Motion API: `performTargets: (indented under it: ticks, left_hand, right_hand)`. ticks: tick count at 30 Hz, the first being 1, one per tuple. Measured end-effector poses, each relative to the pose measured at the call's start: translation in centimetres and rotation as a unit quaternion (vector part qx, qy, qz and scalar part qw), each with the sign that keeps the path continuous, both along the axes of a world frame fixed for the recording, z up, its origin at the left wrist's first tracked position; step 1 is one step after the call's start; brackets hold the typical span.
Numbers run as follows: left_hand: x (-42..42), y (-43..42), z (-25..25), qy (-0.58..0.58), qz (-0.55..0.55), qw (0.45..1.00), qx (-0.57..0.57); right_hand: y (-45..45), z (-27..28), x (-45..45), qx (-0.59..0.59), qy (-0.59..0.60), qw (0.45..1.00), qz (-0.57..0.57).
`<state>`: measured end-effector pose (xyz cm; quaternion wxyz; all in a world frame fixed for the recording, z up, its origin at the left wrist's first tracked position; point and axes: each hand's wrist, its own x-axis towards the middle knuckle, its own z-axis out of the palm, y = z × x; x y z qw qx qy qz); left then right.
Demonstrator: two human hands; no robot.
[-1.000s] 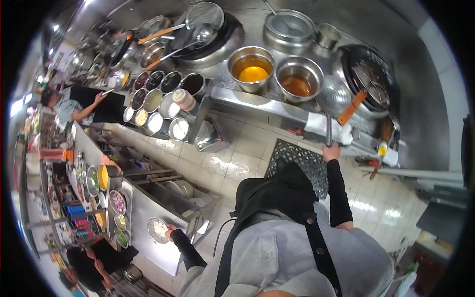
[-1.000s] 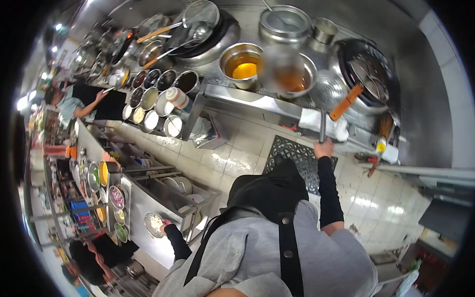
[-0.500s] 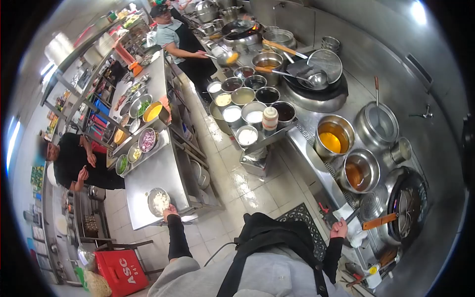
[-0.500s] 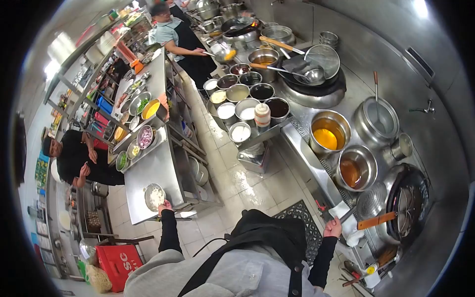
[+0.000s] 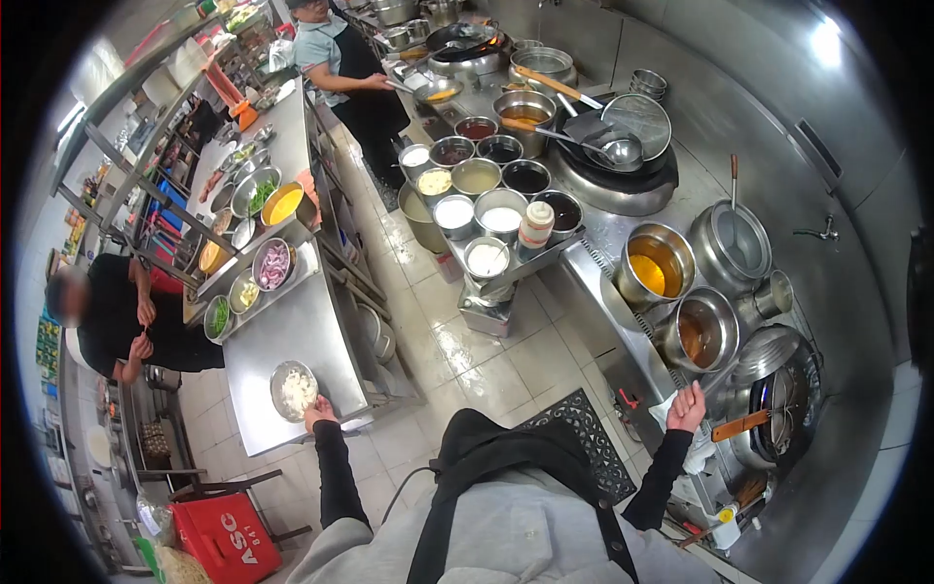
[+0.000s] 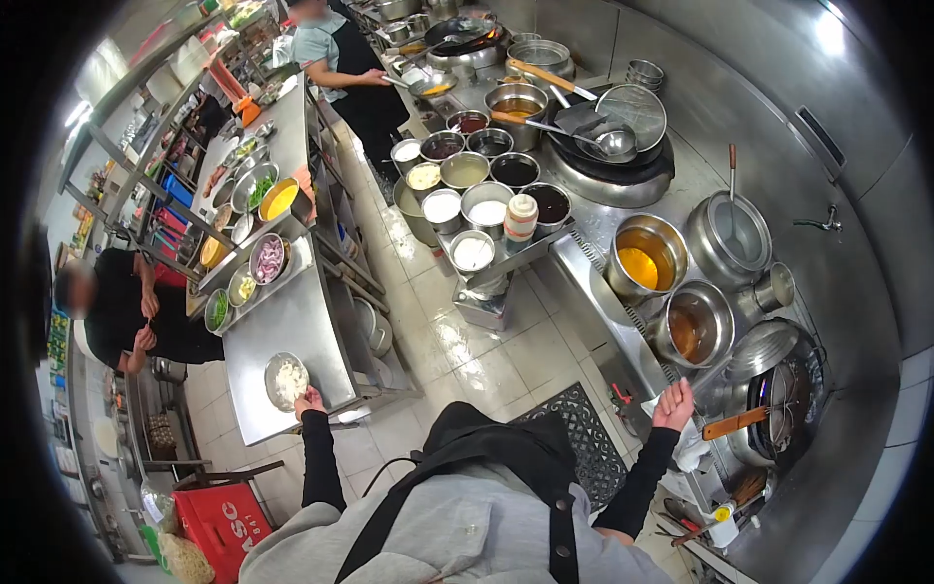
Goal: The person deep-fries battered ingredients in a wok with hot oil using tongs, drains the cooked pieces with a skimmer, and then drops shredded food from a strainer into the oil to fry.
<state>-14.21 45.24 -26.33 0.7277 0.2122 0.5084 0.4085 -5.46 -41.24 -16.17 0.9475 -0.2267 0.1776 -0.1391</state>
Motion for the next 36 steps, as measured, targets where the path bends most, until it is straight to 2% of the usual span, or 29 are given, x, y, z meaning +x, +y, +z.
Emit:
performTargets:
  ticks: [4, 7, 13, 15, 18, 20, 21, 22, 24, 25, 26, 27, 28, 33, 36]
  left_hand:
    - [0.0, 0.7, 1.1, -0.01, -0.026, 1.0, 0.001]
    - [-0.1, 0.5, 2.2, 0.008, -0.029, 1.0, 0.002]
    - [-0.4, 0.1, 2.2, 0.01, -0.041, 0.999, 0.011]
    - [-0.6, 0.1, 1.9, -0.008, -0.037, 0.999, 0.006]
    - [-0.8, -0.2, 2.0, -0.003, -0.018, 1.0, -0.002]
    - [-1.2, -0.4, 2.0, -0.004, -0.016, 1.0, -0.007]
    - [-1.6, -0.2, 1.7, -0.006, -0.02, 1.0, -0.007]
    - [-1.7, 0.0, 1.5, -0.01, -0.026, 1.0, -0.004]
    - [-1.7, -0.2, 1.4, -0.012, -0.007, 1.0, -0.01]
    - [-1.6, -0.2, 1.6, -0.013, 0.0, 1.0, -0.011]
    - [-1.3, -0.4, 1.9, -0.007, 0.007, 1.0, -0.016]
    - [-1.0, -0.6, 2.1, -0.002, 0.013, 1.0, -0.021]
    - [-0.3, -0.8, 2.4, 0.003, 0.02, 0.999, -0.027]
    - [1.3, -1.7, 2.5, 0.018, 0.077, 0.997, -0.023]
    - [1.3, -2.0, 2.1, 0.01, 0.09, 0.996, -0.019]
  right_hand:
    - [3.5, 4.5, 3.8, -0.159, 0.118, 0.98, -0.022]
    - [7.9, 7.7, 7.1, -0.242, 0.168, 0.956, 0.002]
    - [18.9, 13.7, 18.1, -0.351, 0.145, 0.911, 0.162]
    - [21.8, 13.7, 23.9, -0.411, 0.148, 0.874, 0.214]
    - [27.1, 13.4, 34.0, -0.412, 0.157, 0.849, 0.291]
    - [31.3, 12.8, 40.7, -0.5, 0.101, 0.805, 0.303]
    - [32.8, 10.0, 45.7, -0.436, 0.125, 0.842, 0.29]
    - [36.3, 13.2, 47.4, -0.449, 0.17, 0.817, 0.321]
    - [41.0, 13.3, 52.9, -0.456, 0.142, 0.808, 0.346]
    - [43.3, 12.4, 56.2, -0.432, 0.141, 0.825, 0.335]
    - [45.0, 12.4, 59.3, -0.479, 0.148, 0.782, 0.371]
    - [46.8, 13.2, 61.4, -0.489, 0.14, 0.762, 0.4]
    - [48.7, 12.3, 64.7, -0.432, 0.192, 0.777, 0.416]
    - [54.3, 9.8, 73.7, -0.416, 0.195, 0.744, 0.485]
    - [56.0, 9.2, 75.9, -0.423, 0.191, 0.744, 0.48]
